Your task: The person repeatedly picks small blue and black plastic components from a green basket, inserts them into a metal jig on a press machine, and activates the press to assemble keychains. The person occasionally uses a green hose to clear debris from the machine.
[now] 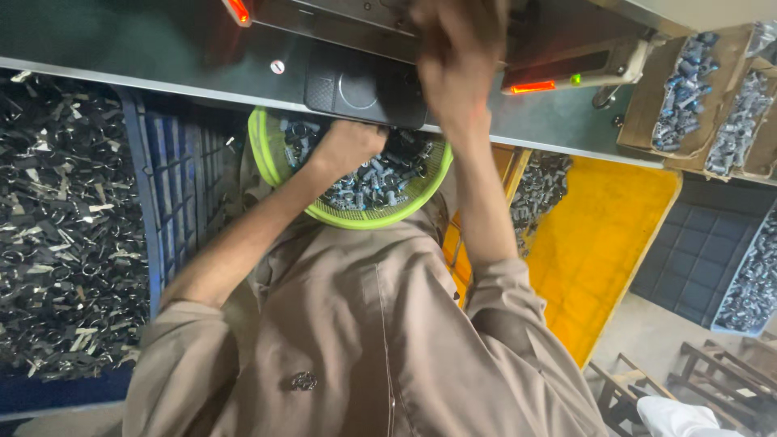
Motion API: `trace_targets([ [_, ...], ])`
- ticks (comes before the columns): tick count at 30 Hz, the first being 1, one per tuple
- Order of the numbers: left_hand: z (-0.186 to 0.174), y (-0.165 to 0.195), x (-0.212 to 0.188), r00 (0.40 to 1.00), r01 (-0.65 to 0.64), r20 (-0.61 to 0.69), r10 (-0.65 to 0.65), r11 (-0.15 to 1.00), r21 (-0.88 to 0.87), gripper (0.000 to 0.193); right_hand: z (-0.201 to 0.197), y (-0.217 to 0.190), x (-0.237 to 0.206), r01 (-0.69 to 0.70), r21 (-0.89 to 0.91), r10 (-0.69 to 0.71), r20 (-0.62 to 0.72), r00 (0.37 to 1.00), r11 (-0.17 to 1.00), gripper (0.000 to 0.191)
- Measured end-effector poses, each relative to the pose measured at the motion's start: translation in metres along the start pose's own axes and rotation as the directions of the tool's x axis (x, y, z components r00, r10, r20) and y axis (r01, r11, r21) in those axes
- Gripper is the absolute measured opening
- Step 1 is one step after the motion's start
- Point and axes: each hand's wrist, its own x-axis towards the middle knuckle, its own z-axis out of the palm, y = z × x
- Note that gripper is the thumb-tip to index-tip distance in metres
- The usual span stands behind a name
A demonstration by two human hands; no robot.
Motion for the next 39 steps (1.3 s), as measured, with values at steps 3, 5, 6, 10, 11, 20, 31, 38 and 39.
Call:
trace_targets([
  [3,-0.004,0.001,-0.028,0.973,0.049,-0.211,-0.095,0.976,-0.212,0.031,-0.016,-0.032,-0.059,-0.075,0.059,0.081,-0.104,0.991,0.995,0.02],
  [5,-0.007,0.01,-0.051,0.942,0.133,-0.236,-0.24,0.909,-0.396,0.041,-0.021,-0.051,-0.101,-0.151,0.178,0.154,-0.004,0.988,0.972,0.024],
  [6,-0.007,0.016,-0.062,0.93,0.194,-0.192,-0.314,0.861,-0.469,0.042,-0.023,-0.06,-0.12,-0.205,0.205,0.189,0.095,0.977,0.957,0.027],
  [10,-0.001,0.036,-0.082,0.912,0.213,-0.163,-0.377,0.773,-0.597,0.045,-0.014,-0.08,-0.166,-0.506,0.184,0.451,0.271,0.85,0.843,0.037],
  [11,0.001,0.039,-0.082,0.908,0.219,-0.171,-0.381,0.783,-0.583,0.044,-0.011,-0.08,-0.171,-0.54,0.171,0.481,0.293,0.826,0.824,0.038],
  [20,-0.008,0.041,-0.075,0.81,-0.02,-0.462,-0.362,0.77,-0.638,0.032,-0.006,-0.054,-0.196,-0.772,0.545,0.741,0.359,0.568,0.328,0.012],
  [31,-0.022,0.037,-0.1,0.823,0.018,-0.498,-0.273,0.889,-0.457,0.028,0.007,-0.041,-0.19,-0.671,0.722,0.686,0.402,0.607,0.17,0.035],
  [38,-0.005,0.04,-0.108,0.613,0.196,0.066,-0.788,0.071,-0.978,0.021,-0.014,-0.017,-0.095,-0.431,0.668,0.564,0.019,0.825,0.607,0.034],
  [39,-0.001,0.039,-0.107,0.587,0.104,0.176,-0.79,-0.141,-0.984,0.023,-0.016,-0.015,-0.073,-0.372,0.593,0.479,-0.027,0.878,0.714,0.031],
])
